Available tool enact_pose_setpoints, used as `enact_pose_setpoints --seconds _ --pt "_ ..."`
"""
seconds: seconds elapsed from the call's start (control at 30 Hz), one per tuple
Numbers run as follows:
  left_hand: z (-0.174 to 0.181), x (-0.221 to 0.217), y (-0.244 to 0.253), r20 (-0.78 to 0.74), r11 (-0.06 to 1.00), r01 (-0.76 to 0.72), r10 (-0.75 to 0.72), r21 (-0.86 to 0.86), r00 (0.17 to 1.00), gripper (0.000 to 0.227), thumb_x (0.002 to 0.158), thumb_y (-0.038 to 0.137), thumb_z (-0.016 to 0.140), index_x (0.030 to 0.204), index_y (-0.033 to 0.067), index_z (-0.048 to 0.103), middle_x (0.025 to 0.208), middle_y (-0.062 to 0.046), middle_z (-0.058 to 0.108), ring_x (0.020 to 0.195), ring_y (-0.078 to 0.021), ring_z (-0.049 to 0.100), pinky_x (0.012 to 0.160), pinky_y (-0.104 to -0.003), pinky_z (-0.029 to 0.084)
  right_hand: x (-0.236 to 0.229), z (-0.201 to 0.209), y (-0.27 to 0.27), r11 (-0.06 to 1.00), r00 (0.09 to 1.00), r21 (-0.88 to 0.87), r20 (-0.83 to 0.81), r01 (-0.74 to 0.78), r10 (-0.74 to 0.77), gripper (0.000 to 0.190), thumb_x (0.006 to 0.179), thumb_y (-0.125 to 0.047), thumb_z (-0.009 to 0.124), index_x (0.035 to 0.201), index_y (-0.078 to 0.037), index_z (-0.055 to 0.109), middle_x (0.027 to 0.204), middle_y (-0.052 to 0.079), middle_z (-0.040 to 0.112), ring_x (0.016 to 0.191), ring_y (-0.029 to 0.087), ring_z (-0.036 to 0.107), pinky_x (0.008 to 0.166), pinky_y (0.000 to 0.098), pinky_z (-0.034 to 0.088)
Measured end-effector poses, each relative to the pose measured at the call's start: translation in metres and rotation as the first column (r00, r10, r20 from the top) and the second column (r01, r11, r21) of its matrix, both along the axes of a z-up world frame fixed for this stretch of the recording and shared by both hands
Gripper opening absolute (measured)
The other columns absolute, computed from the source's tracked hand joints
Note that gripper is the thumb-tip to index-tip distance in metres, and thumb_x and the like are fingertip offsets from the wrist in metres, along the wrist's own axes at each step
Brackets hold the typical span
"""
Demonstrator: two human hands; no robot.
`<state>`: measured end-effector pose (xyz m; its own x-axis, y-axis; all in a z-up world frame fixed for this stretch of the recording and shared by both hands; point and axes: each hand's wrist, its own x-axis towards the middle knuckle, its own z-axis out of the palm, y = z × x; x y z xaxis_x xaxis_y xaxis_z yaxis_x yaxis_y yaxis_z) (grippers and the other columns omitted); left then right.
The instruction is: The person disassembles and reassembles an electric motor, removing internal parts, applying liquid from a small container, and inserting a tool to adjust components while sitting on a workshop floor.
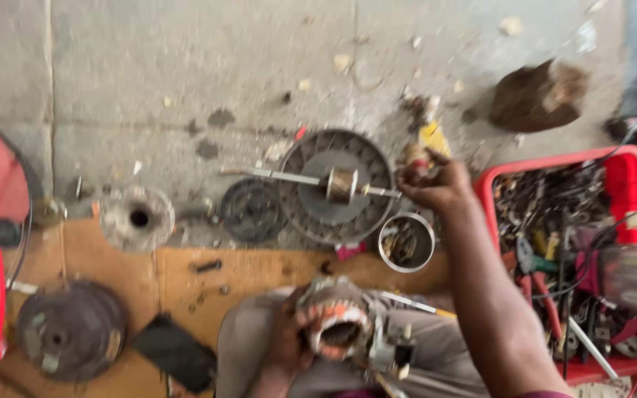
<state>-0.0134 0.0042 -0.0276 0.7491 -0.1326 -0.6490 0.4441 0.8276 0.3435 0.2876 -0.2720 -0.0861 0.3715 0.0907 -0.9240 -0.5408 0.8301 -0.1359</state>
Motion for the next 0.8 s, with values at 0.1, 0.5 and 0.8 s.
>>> enact_pose_setpoints --seconds 0.1,0.5,0.8 --pt "-0.009 0.000 -0.006 -0.082 1.000 -0.003 0.004 0.017 0.997 0.060 0.078 0.018 0.073 0.134 0.0013 0.058 0.117 -0.010 0.072 0.104 -0.0213 0.072 0.089 -0.037 0.061 -0.034 0.052 -0.023 0.997 0.980 -0.071 0.198 -0.011 0.025 0.054 0.082 -0.024 0.077 0.130 -0.004 0.061 0.115 0.017 0.068 0.099 0.028 0.064 0.087 0.0416 0.053" --pt "0.011 0.020 -0.014 -0.025 1.000 0.008 -0.007 0.008 1.000 0.036 0.098 0.019 0.068 0.125 -0.0048 0.065 0.113 -0.015 0.072 0.100 -0.0229 0.071 0.091 -0.038 0.061 -0.211 0.186 -0.005 0.932 0.659 -0.063 0.690 -0.357 0.299 0.036 0.101 -0.006 0.065 0.133 0.008 0.056 0.118 0.023 0.069 0.113 0.038 0.069 0.110 0.0592 0.054" --pt "0.018 0.051 -0.035 0.132 0.953 0.165 -0.135 -0.255 0.982 0.045 0.099 0.032 0.065 0.124 -0.0053 0.062 0.114 -0.023 0.072 0.099 -0.0330 0.075 0.082 -0.053 0.066 -0.235 0.180 0.019 0.819 0.725 -0.550 0.498 -0.161 0.477 0.039 0.087 0.008 0.069 0.125 0.008 0.059 0.114 0.019 0.072 0.105 0.030 0.073 0.098 0.0455 0.061"
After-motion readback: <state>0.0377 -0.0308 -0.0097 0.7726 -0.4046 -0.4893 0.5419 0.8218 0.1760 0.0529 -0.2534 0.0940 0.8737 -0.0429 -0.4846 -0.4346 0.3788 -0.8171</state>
